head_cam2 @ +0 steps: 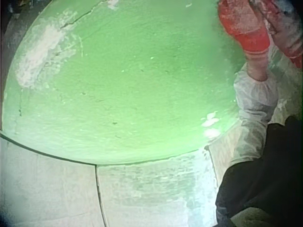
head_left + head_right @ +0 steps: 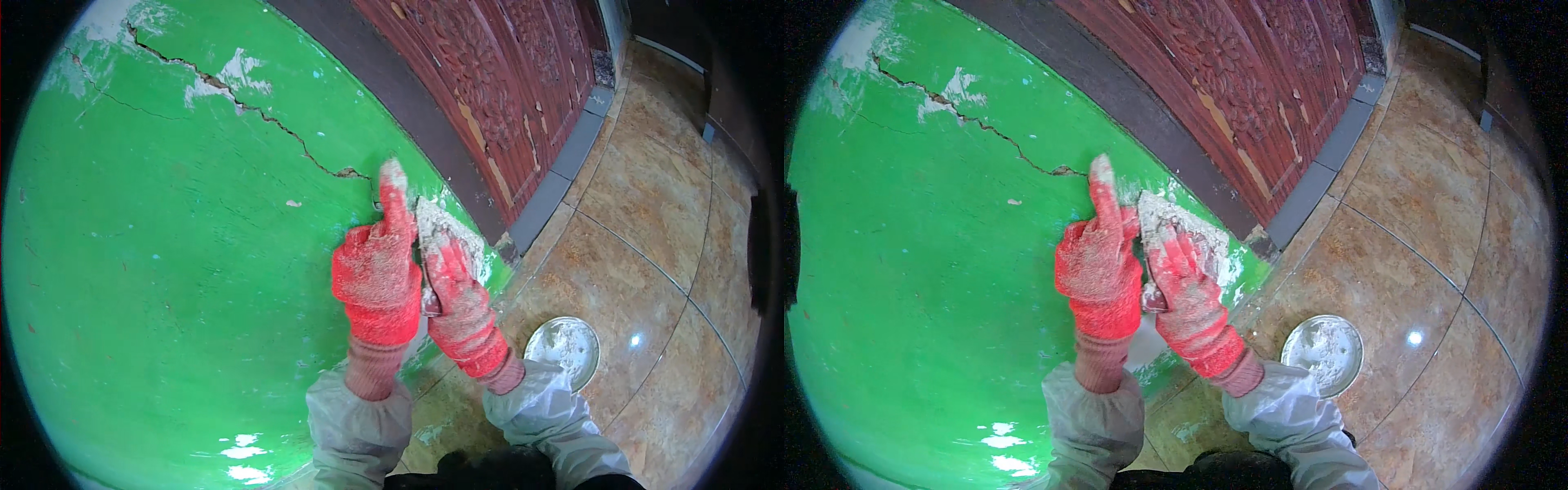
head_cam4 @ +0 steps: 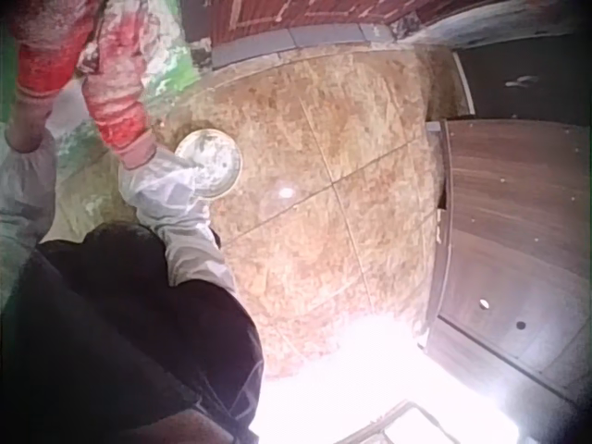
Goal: The person applies white putty to a green wall using a putty knife. They scoop the putty from a small plastic container on the tiled floor and spread it over cracks and damaged areas of the wall surface.
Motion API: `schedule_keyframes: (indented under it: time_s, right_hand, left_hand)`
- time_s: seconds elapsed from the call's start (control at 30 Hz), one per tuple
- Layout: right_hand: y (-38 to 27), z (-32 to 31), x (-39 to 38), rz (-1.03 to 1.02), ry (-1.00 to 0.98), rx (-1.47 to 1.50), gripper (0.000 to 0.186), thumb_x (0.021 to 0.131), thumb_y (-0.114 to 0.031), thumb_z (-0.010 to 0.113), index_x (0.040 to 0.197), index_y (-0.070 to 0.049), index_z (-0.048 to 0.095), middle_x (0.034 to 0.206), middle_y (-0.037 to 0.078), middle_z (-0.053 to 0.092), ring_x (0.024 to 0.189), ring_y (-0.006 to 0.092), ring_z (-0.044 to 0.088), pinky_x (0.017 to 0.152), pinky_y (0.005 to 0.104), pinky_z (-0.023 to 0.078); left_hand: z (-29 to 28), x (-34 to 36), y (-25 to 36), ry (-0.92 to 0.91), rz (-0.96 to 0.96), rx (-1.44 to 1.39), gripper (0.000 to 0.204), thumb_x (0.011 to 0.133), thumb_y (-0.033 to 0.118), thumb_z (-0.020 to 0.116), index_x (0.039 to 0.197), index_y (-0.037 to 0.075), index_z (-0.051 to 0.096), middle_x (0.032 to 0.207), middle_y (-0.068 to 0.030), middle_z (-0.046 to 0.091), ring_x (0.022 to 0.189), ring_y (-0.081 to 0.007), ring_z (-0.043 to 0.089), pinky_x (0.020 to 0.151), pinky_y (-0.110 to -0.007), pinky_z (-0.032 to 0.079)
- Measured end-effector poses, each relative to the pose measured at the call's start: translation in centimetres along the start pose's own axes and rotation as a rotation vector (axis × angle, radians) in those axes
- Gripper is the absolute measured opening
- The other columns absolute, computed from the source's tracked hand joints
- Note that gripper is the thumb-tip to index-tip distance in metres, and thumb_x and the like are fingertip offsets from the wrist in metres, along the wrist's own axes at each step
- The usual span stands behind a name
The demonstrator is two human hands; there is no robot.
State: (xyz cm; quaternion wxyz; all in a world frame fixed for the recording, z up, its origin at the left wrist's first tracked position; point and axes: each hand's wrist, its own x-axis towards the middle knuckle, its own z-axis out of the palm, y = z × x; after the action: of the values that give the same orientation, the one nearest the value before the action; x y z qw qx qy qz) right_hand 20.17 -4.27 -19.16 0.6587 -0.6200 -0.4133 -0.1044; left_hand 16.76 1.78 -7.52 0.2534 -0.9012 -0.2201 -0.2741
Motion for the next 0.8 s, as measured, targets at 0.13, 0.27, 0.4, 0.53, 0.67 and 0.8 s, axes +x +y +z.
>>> schedule_keyframes:
  time_s: [0.13, 0.27, 0.4, 0.53, 0.67, 0.8]
  right_hand:
    - [-0.3, 1.1, 1.0, -0.080, -0.118, -0.351, 0.059, 0.072, -0.021, 0.065, 0.127, -0.007, 0.049, 0.143, 0.019, 0.032, 0.126, 0.0422, 0.035, 0.104, 0.0537, 0.029]
    - [0.1, 2.0, 1.2, -0.033, -0.134, -0.383, 0.064, 0.070, -0.020, 0.067, 0.129, -0.006, 0.047, 0.142, 0.018, 0.033, 0.128, 0.0409, 0.034, 0.106, 0.0536, 0.025]
    - [0.1, 1.8, 0.6, -0.128, -0.115, -0.548, 0.066, 0.068, -0.024, 0.065, 0.130, -0.008, 0.047, 0.142, 0.015, 0.034, 0.130, 0.0386, 0.032, 0.109, 0.0520, 0.023]
    - [0.2, 2.0, 0.4, -0.083, -0.190, -0.521, 0.067, 0.070, -0.023, 0.063, 0.133, -0.011, 0.045, 0.145, 0.014, 0.032, 0.135, 0.0365, 0.028, 0.111, 0.0509, 0.020]
    - [1.1, 2.3, -0.3, -0.095, -0.222, -0.522, 0.071, 0.069, -0.025, 0.067, 0.135, -0.013, 0.044, 0.146, 0.015, 0.030, 0.135, 0.0362, 0.027, 0.111, 0.0511, 0.019]
    - [0.7, 0.6, -2.7, -0.024, -0.466, -0.527, 0.060, 0.076, -0.022, 0.059, 0.133, -0.012, 0.044, 0.145, 0.013, 0.033, 0.133, 0.0340, 0.032, 0.110, 0.0505, 0.021]
  left_hand:
    - [-1.5, -1.4, 0.2, -0.007, -0.195, -0.358, 0.061, 0.086, 0.011, 0.057, 0.142, 0.011, 0.032, 0.092, -0.0063, 0.066, 0.077, -0.0216, 0.061, 0.070, -0.034, 0.047]
    - [-2.6, -4.0, 0.1, 0.036, -0.360, -0.562, 0.055, 0.090, 0.011, 0.055, 0.141, 0.007, 0.032, 0.097, -0.0137, 0.066, 0.087, -0.0195, 0.062, 0.077, -0.031, 0.048]
    - [-3.9, -6.3, -1.7, 0.075, -0.170, -0.388, 0.058, 0.087, 0.006, 0.057, 0.140, 0.005, 0.033, 0.097, -0.0126, 0.065, 0.088, -0.0165, 0.061, 0.080, -0.028, 0.047]
    - [-4.0, -8.6, -2.1, -0.005, -0.242, -0.460, 0.059, 0.085, 0.005, 0.059, 0.140, 0.004, 0.035, 0.097, -0.0111, 0.065, 0.090, -0.0153, 0.060, 0.083, -0.028, 0.047]
    - [-4.4, -10.3, -2.1, -0.031, -0.141, -0.412, 0.057, 0.085, 0.004, 0.059, 0.138, 0.003, 0.038, 0.096, -0.0108, 0.065, 0.089, -0.0155, 0.061, 0.082, -0.028, 0.047]
    - [-5.2, -10.4, -2.1, -0.066, -0.112, -0.323, 0.054, 0.085, 0.006, 0.060, 0.135, 0.003, 0.041, 0.096, -0.0104, 0.065, 0.087, -0.0170, 0.061, 0.081, -0.029, 0.046]
